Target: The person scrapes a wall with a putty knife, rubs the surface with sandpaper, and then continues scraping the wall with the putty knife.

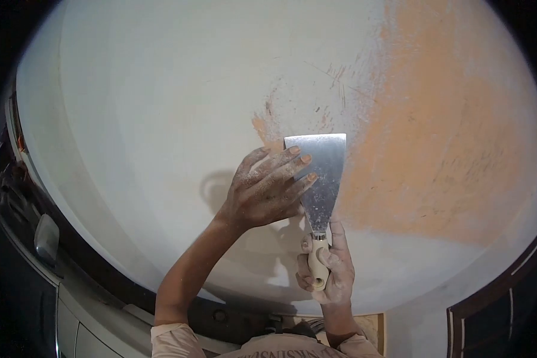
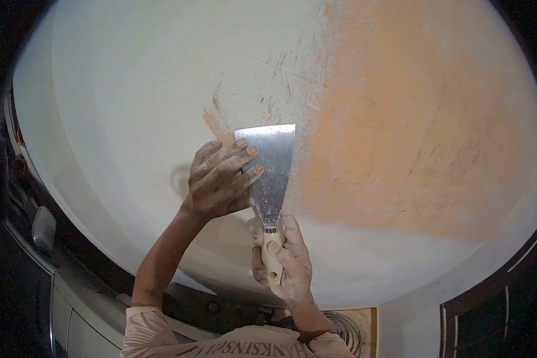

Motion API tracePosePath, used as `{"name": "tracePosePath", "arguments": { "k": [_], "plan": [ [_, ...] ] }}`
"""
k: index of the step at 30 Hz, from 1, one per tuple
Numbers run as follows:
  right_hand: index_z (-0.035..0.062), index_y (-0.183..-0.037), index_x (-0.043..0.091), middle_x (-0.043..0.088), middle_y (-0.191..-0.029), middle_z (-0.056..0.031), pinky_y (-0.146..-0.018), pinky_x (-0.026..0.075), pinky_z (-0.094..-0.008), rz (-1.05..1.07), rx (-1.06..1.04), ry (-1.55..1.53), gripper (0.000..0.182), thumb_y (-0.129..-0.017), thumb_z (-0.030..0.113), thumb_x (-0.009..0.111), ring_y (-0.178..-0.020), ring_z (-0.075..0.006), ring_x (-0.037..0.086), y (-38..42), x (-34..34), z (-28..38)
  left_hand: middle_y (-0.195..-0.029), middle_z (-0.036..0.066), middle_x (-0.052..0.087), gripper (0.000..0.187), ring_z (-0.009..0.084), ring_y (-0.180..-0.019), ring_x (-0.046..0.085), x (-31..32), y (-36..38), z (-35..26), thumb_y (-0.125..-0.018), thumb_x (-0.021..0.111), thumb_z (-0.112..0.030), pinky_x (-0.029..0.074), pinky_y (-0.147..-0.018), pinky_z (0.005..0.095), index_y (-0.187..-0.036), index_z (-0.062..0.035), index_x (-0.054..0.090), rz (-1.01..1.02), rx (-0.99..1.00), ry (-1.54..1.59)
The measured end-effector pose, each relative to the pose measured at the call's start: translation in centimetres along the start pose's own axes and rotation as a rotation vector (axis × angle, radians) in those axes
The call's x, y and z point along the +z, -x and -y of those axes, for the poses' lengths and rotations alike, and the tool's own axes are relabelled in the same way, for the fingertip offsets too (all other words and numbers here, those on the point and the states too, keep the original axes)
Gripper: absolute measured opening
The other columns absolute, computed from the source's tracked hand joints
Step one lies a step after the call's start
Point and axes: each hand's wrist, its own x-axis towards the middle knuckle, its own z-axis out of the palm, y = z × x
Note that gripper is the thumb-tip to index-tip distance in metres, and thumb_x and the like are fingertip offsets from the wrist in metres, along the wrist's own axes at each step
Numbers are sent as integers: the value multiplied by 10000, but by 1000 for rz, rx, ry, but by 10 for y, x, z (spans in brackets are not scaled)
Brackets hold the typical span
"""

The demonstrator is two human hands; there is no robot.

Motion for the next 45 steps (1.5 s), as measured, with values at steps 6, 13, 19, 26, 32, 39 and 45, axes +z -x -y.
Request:
{"name": "tracePosePath", "arguments": {
  "k": [6, 13, 19, 26, 32, 39, 45],
  "plan": [
    [205, -1386, 86, 486, -922, -161, -341, 380, -205, -46, -44, -25, 626, -874, 100, 432, -447, -135, 456, 1, -6, -2, -1144, -14, 549, 501, 135, -1088, 502, -1, -4, 3, -687, 578, -567, 348, -945, 413, -1039, -210, 589, -2, -20, 99],
    [217, -1386, 85, 499, -910, -184, -342, 366, -196, -81, -55, 19, 604, -888, 85, 400, -433, -142, 446, 3, -5, -4, -1090, -26, 588, 529, 103, -1046, 533, 2, -2, 5, -664, 564, -607, 291, -944, 388, -981, -188, 620, -25, -10, 92],
    [170, -1388, 78, 497, -859, -154, -333, 336, -192, -118, -57, 88, 601, -892, 98, 409, -422, -128, 426, 5, 2, -1, -1080, -30, 590, 525, 93, -1034, 538, 3, -1, 4, -689, 515, -626, 268, -950, 392, -964, -193, 623, -29, 4, 56],
    [120, -1390, 67, 490, -798, -97, -349, 328, -193, -184, -37, 190, 589, -910, 140, 409, -442, -99, 430, 5, 16, 4, -1073, -33, 589, 495, 80, -1047, 522, 2, -5, 7, -728, 464, -610, 271, -949, 394, -925, -190, 636, -43, 28, -4],
    [145, -1389, 80, 463, -788, -117, -316, 316, -175, -225, -6, 228, 593, -898, 127, 412, -410, -88, 403, 7, 15, 6, -1068, -29, 595, 488, 97, -1015, 549, 3, -2, 1, -764, 428, -584, 290, -920, 382, -917, -176, 647, -40, -20, 74],
    [107, -1389, 81, 472, -785, -86, -378, 346, -193, -196, 20, 251, 563, -919, 145, 389, -457, -93, 432, 9, 9, 11, -1031, -32, 616, 456, 102, -997, 566, 7, -4, -2, -782, 440, -568, 288, -892, 376, -906, -184, 651, -47, -21, 83],
    [113, -1387, 82, 478, -838, -142, -334, 346, -157, -200, -14, 254, 609, -883, 98, 425, -431, -81, 407, 1, 13, 20, -1026, -52, 614, 455, 81, -1013, 553, 7, -17, -3, -775, 430, -578, 252, -927, 378, -881, -200, 658, -58, -62, 40]
  ]
}}
